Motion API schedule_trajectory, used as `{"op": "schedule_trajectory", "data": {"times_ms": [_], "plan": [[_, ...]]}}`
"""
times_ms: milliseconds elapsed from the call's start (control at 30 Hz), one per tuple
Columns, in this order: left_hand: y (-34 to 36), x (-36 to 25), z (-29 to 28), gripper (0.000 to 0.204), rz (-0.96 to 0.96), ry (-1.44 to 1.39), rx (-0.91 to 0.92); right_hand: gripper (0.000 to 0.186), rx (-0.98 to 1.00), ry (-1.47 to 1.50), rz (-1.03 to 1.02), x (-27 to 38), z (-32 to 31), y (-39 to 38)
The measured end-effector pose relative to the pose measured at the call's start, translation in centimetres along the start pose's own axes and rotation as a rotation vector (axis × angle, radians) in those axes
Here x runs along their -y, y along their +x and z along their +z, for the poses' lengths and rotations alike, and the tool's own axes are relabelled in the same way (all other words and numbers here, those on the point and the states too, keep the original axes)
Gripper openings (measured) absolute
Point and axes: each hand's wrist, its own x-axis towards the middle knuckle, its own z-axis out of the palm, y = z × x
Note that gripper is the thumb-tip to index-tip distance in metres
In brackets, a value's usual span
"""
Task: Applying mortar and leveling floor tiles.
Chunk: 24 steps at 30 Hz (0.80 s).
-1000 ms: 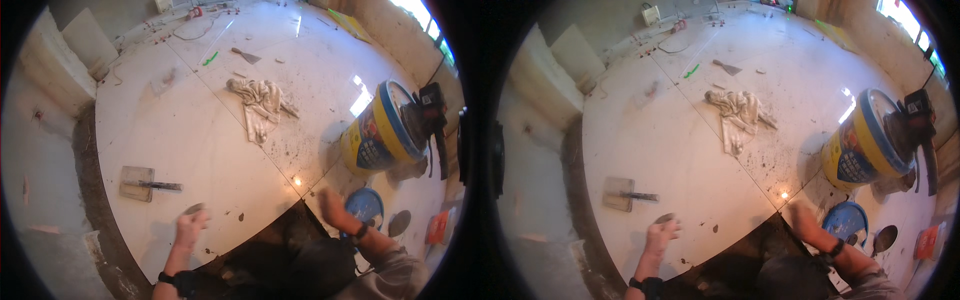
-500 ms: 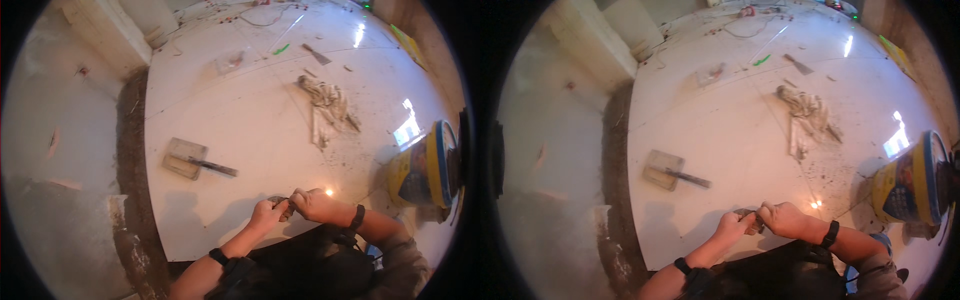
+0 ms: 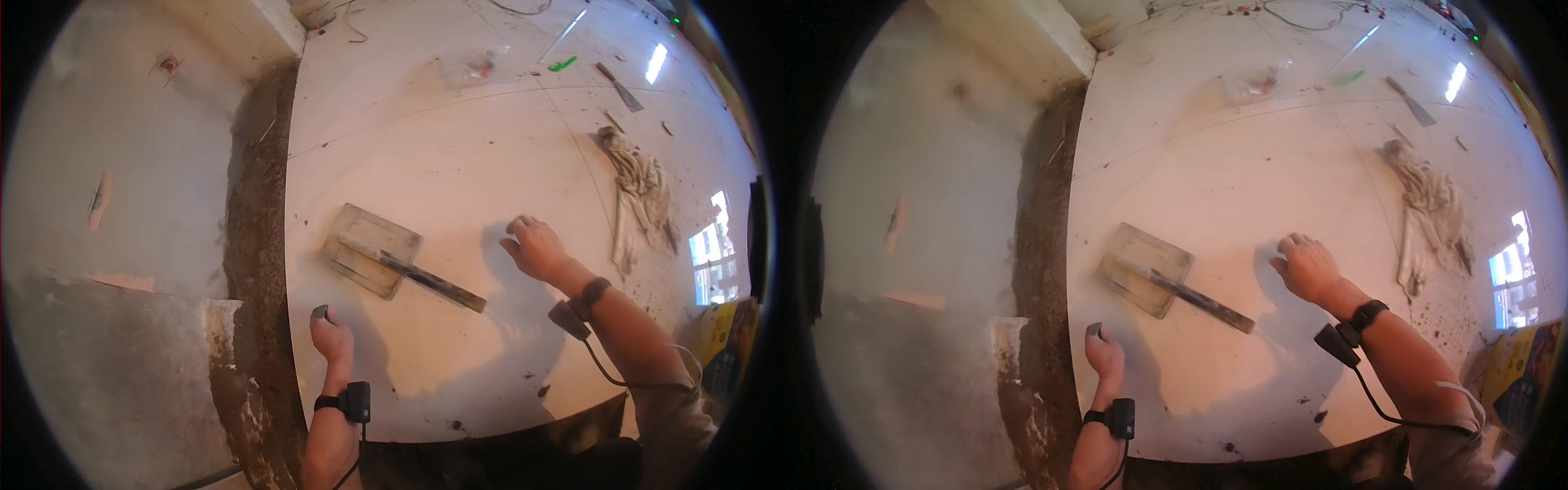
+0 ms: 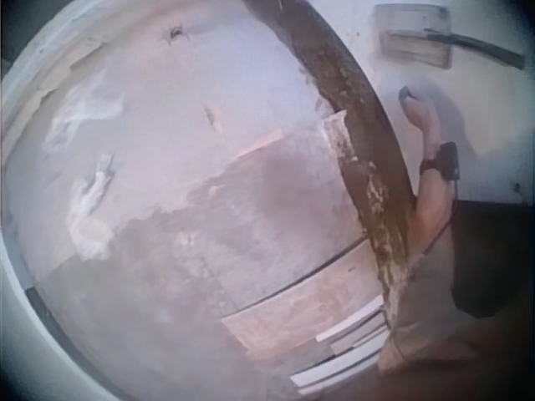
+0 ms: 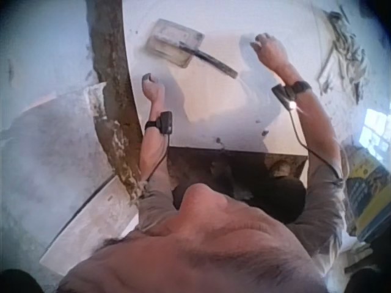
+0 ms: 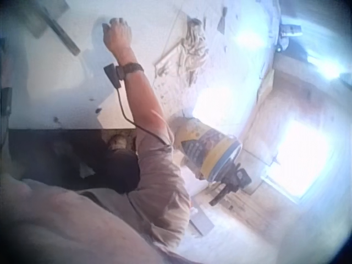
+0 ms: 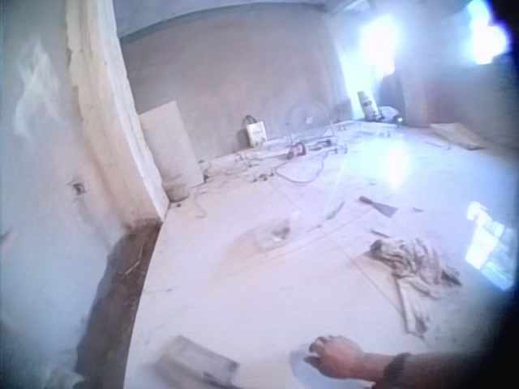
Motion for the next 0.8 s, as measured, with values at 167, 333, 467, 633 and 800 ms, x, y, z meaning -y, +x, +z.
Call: {"op": "schedule_trajectory", "data": {"times_ms": [167, 333, 467, 633, 800], "plan": [[1.2, 0.6, 2.7, 0.026, 0.246, 0.470, -0.062, 0.036, -0.175, -0.107, 0.006, 2.5, 5.2, 8.3], [0.7, 0.2, 2.5, 0.026, 0.294, 0.245, -0.051, 0.051, -0.196, -0.175, -0.013, 3.6, 7.9, 11.0], [1.5, -0.7, 1.8, 0.025, 0.290, 0.343, -0.027, 0.051, -0.139, -0.153, 0.045, 3.6, 7.7, 11.7], [2.0, -0.5, 2.1, 0.025, 0.255, 0.358, 0.025, 0.053, -0.088, -0.168, 0.077, 4.3, 7.0, 13.0], [2.9, -1.7, 1.0, 0.026, 0.187, 0.297, 0.099, 0.057, 0.014, -0.188, 0.141, 4.2, 7.1, 13.5]]}}
